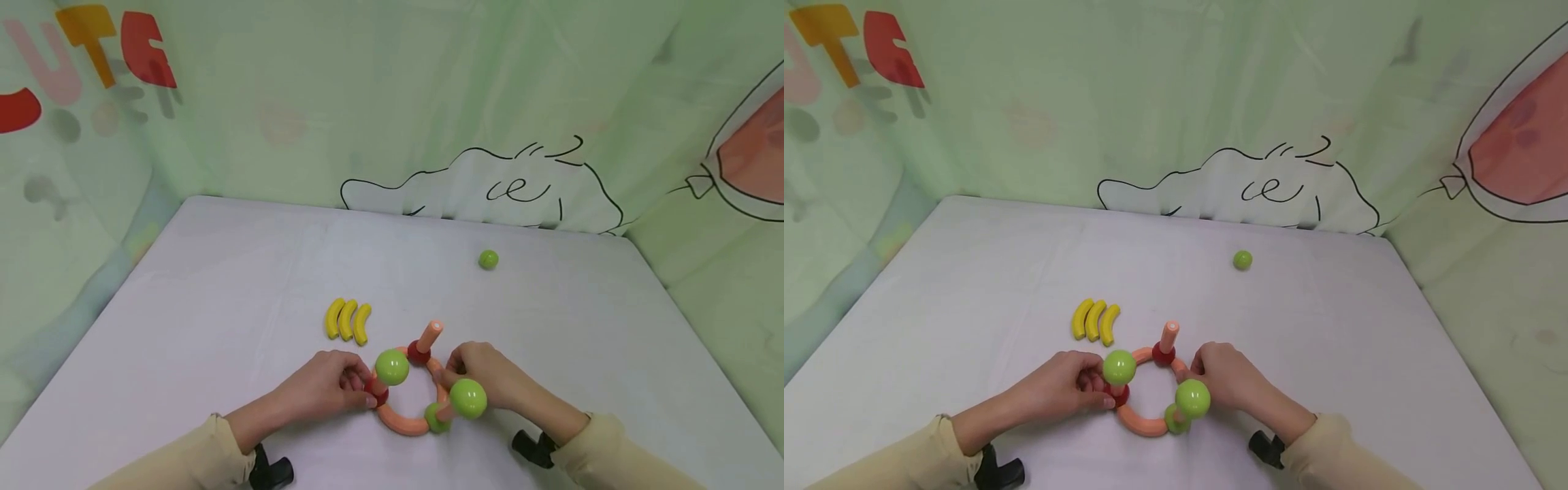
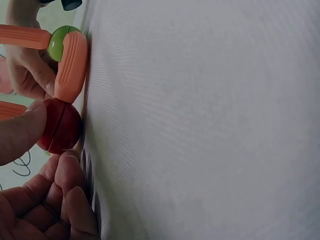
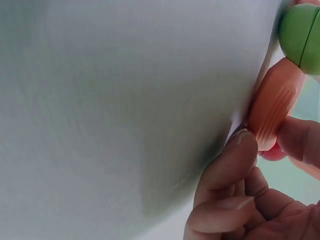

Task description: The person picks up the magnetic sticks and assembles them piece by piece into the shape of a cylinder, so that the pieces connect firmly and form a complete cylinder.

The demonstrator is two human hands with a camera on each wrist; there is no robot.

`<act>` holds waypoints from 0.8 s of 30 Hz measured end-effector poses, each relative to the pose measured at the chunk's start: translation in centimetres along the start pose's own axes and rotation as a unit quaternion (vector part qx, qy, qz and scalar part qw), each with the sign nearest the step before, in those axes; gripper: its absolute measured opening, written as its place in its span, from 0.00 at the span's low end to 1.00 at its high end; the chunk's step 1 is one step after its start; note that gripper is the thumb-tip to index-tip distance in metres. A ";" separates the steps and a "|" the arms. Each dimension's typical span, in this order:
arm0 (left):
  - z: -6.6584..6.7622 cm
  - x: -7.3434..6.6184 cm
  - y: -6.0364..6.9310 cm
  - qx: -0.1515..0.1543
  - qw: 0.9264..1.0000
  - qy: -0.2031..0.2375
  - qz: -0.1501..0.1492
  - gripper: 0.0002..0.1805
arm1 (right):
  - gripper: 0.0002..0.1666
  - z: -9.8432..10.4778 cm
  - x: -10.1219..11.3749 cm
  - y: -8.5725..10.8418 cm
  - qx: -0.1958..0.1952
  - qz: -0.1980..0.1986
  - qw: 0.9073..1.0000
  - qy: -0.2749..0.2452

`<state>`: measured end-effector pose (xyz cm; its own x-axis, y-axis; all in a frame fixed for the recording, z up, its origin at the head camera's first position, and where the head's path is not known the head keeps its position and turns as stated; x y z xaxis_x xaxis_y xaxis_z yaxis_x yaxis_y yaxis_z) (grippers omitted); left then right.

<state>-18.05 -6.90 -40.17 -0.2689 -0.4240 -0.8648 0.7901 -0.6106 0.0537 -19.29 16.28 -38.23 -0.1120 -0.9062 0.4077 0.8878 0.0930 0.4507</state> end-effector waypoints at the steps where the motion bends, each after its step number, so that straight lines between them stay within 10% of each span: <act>1: 0.0 0.0 0.0 0.000 1.000 -0.001 0.000 0.12 | 0.15 0.0 0.0 -0.1 0.002 -0.002 1.000 -0.002; 19: -0.2 -0.3 0.0 0.014 0.999 -0.022 0.033 0.14 | 0.13 0.3 0.3 -1.2 0.012 -0.007 0.999 -0.052; 24: 0.5 -0.1 0.0 0.025 0.998 -0.027 0.044 0.10 | 0.11 1.3 -0.3 -0.1 -0.019 0.049 0.998 -0.040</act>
<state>-18.30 -7.24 -39.84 -0.2304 -0.5121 -0.8275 0.7843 -0.6010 0.1536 -19.94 17.05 -37.31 -0.0574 -0.8571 0.5120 0.9123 0.1632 0.3755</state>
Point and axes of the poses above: each hand's wrist, its own y-axis away from the middle knuckle, its own z-axis out of the back of the hand, x = y × z, the point moved 5 cm from there along -y, towards the middle knuckle, and after that the axes turned 11 degrees about -z, right-handed, at the moved point
